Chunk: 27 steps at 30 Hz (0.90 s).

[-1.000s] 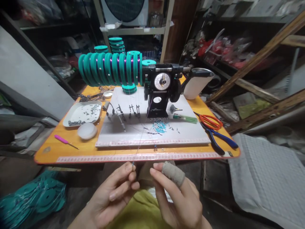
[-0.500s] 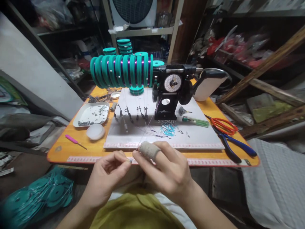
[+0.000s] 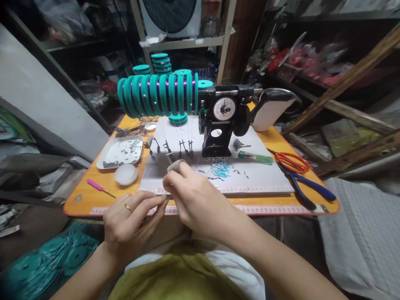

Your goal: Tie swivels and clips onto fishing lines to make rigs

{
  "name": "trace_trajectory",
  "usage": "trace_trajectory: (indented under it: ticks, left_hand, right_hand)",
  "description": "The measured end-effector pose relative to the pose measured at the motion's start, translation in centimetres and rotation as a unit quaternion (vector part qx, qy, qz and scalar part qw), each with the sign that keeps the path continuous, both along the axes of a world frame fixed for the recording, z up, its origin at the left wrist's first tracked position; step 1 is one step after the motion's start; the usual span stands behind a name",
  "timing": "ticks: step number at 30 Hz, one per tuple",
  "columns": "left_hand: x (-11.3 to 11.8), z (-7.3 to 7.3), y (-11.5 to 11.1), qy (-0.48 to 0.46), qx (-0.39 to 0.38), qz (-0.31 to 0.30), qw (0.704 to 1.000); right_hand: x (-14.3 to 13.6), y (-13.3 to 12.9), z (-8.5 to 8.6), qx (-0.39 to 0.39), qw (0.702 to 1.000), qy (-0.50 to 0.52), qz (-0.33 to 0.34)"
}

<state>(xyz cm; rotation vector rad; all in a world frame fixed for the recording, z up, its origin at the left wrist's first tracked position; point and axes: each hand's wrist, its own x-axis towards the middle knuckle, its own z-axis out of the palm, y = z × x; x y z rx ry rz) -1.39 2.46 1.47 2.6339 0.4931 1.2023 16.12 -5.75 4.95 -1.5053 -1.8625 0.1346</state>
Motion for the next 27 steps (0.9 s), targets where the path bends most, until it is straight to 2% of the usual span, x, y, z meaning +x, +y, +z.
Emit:
trace_trajectory:
  ticks: [3,5,8,10,11,12,14,16,17,19,21,24,26,27]
  left_hand:
    - [-0.3,-0.1,0.4,0.018,0.010,0.009,1.000]
    - [-0.3,0.2,0.6,0.044,-0.038,-0.021,0.998]
    - [0.0,0.7,0.4,0.063,-0.172,-0.086,0.979]
    - [0.4,1.1,-0.1,0.042,-0.315,-0.105,0.942]
    - [0.7,1.3,-0.3,0.026,-0.405,-0.114,0.907]
    - [1.0,1.4,-0.6,0.003,-0.500,-0.123,0.857]
    - [1.5,1.6,-1.1,-0.044,-0.673,-0.136,0.726]
    - [1.8,1.6,-1.5,-0.081,-0.779,-0.140,0.605]
    - [2.0,1.6,-1.7,-0.092,-0.809,-0.139,0.564]
    - [2.1,1.4,-2.1,-0.094,-0.838,-0.140,0.519]
    - [2.3,1.3,-2.2,-0.090,-0.843,-0.144,0.510]
    - [2.3,1.1,-2.2,-0.089,-0.837,-0.151,0.518]
    - [2.3,1.1,-2.0,-0.083,-0.818,-0.159,0.546]
    - [2.3,1.1,-2.0,-0.080,-0.795,-0.161,0.580]
  right_hand:
    - [0.1,0.4,0.3,-0.029,1.000,-0.005,-0.007]
    - [0.3,0.6,0.4,-0.039,0.999,-0.008,-0.009]
    - [0.6,0.4,0.4,-0.030,1.000,-0.005,0.000]
    - [0.9,-0.1,0.3,-0.009,1.000,0.009,0.012]
    - [1.0,-0.5,0.2,0.004,1.000,0.016,0.021]
    - [1.2,-0.9,0.1,0.024,0.999,0.018,0.037]
    - [1.4,-1.7,-0.2,0.068,0.994,0.000,0.083]
    - [1.6,-2.4,-0.5,0.120,0.985,-0.048,0.114]
    - [1.7,-2.7,-0.7,0.134,0.982,-0.072,0.112]
    - [1.9,-2.9,-1.0,0.123,0.983,-0.102,0.087]
    - [2.0,-3.1,-1.1,0.089,0.989,-0.096,0.067]
    - [2.0,-3.2,-1.3,0.053,0.996,-0.041,0.062]
    - [1.9,-3.4,-1.5,0.038,0.998,-0.007,0.052]
    - [1.8,-3.5,-1.6,0.038,0.999,0.009,0.031]
